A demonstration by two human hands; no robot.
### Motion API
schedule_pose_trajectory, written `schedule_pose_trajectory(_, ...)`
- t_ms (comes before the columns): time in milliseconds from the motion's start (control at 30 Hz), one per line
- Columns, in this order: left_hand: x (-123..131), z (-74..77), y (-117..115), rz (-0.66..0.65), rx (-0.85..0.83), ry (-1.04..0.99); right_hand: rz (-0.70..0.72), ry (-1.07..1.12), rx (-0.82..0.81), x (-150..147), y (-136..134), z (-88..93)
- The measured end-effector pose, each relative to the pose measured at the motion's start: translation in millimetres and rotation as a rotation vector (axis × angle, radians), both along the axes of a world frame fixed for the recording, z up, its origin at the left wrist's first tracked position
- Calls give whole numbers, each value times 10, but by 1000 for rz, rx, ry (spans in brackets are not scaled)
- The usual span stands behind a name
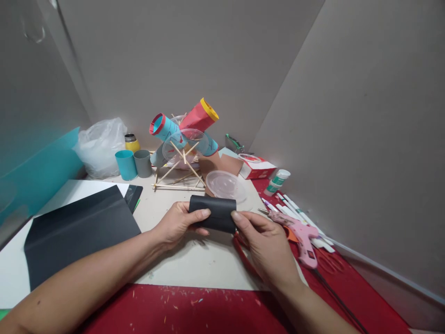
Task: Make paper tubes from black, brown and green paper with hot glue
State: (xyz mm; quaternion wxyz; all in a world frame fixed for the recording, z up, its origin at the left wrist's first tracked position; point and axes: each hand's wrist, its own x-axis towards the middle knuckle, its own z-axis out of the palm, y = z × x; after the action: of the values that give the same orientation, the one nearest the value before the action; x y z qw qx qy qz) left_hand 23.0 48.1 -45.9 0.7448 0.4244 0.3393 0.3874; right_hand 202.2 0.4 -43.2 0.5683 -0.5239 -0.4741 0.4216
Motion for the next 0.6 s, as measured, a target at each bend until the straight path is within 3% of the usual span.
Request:
schedule_pose_trajectory(133, -24, -5, 44, 16, -30, -20, -107, 85, 32, 36, 11, -20)
schedule_pose_trajectory(467, -46, -23, 84, 62, -89, -45, -115, 129, 256, 5, -36, -28)
schedule_pose_trajectory(600, -50, -13, 84, 65, -106, -41, -104, 106, 220, 12, -48, -52)
